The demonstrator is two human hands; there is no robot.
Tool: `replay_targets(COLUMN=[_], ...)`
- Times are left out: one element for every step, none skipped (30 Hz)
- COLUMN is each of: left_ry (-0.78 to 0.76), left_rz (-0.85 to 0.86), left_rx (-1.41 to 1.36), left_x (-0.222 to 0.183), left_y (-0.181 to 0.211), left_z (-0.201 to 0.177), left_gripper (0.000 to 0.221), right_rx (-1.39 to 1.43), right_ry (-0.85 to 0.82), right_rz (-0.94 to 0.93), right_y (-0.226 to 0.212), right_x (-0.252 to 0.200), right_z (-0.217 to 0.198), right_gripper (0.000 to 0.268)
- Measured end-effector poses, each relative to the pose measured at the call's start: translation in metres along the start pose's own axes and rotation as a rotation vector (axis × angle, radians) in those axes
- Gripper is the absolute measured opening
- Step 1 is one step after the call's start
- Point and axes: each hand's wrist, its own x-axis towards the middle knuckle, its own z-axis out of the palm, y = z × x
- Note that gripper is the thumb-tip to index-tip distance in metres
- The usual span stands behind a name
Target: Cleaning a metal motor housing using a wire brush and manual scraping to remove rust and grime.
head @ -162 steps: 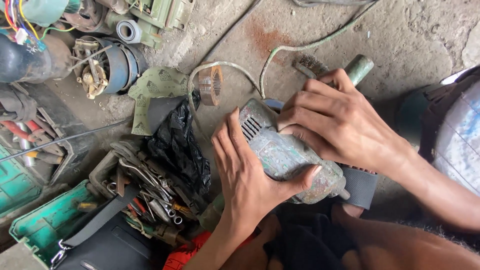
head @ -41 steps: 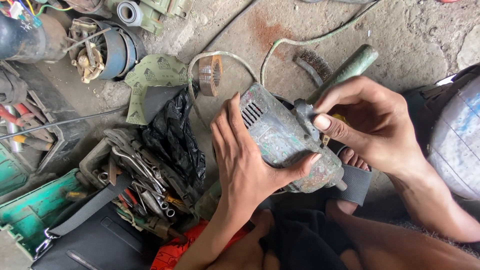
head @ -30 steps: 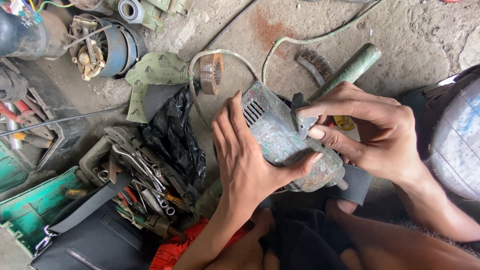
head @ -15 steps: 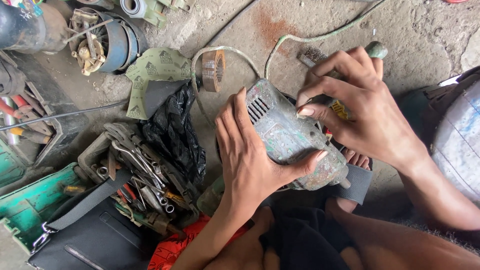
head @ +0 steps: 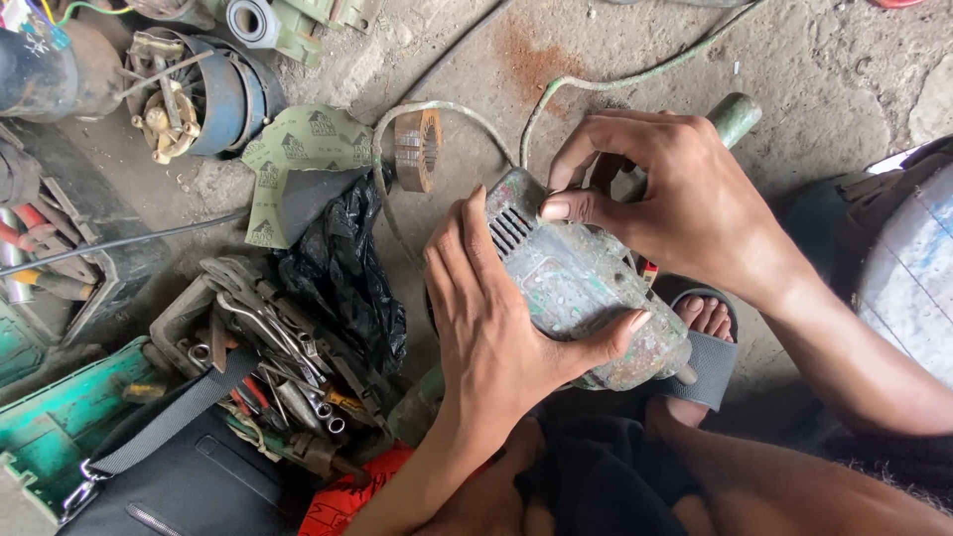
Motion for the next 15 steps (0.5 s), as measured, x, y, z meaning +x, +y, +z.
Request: replay_targets(left_ry=[0.000,0.000,-0.003,-0.002,0.000,0.000,0.001,0.001,0.000,0.001,0.005,0.007,0.012,0.018,0.020], left_rz=[0.000,0.001,-0.002,-0.003,-0.003,-0.004,0.000,0.005,0.006,0.004,0.006,0.010,0.019,0.027,0.032], left_rx=[0.006,0.012,0.012,0.007,0.000,-0.001,-0.002,-0.002,-0.003,-0.011,-0.020,-0.021,-0.023,-0.024,-0.028], left_x=[-0.001,-0.003,-0.003,-0.003,-0.003,-0.003,-0.002,-0.002,-0.002,-0.002,-0.001,0.000,-0.001,-0.001,-0.001], left_y=[-0.001,-0.001,-0.001,-0.001,0.000,-0.001,-0.001,-0.001,-0.001,0.000,0.000,-0.001,-0.002,-0.003,-0.003], left_z=[0.000,0.001,0.001,0.000,0.000,0.000,0.000,0.000,-0.001,-0.002,-0.002,-0.002,-0.002,-0.002,-0.002], left_gripper=[0.140,0.142,0.142,0.142,0.142,0.142,0.141,0.139,0.139,0.138,0.137,0.137,0.138,0.139,0.139], right_rx=[0.016,0.032,0.034,0.077,0.117,0.117,0.311,0.505,0.504,0.619,0.730,0.727,0.906,1.085,1.079], right_ry=[-0.022,-0.044,-0.046,-0.041,-0.035,-0.037,-0.016,0.004,0.006,0.001,-0.001,0.003,-0.015,-0.033,-0.030], right_rz=[0.004,0.008,0.009,0.019,0.028,0.029,0.044,0.059,0.060,0.065,0.067,0.065,0.017,-0.033,-0.034], right_y=[0.000,-0.001,0.000,0.000,0.000,0.006,0.012,0.017,0.019,0.021,0.023,0.027,0.030,0.033,0.032], right_x=[0.001,0.001,-0.001,-0.004,-0.006,-0.012,-0.018,-0.025,-0.029,-0.033,-0.037,-0.038,-0.040,-0.042,-0.043], right_z=[-0.001,-0.001,-0.002,-0.003,-0.005,-0.005,-0.006,-0.007,-0.008,-0.010,-0.012,-0.010,-0.008,-0.006,-0.002], right_gripper=[0.022,0.021,0.021,0.022,0.023,0.023,0.028,0.035,0.035,0.026,0.018,0.018,0.013,0.012,0.012])
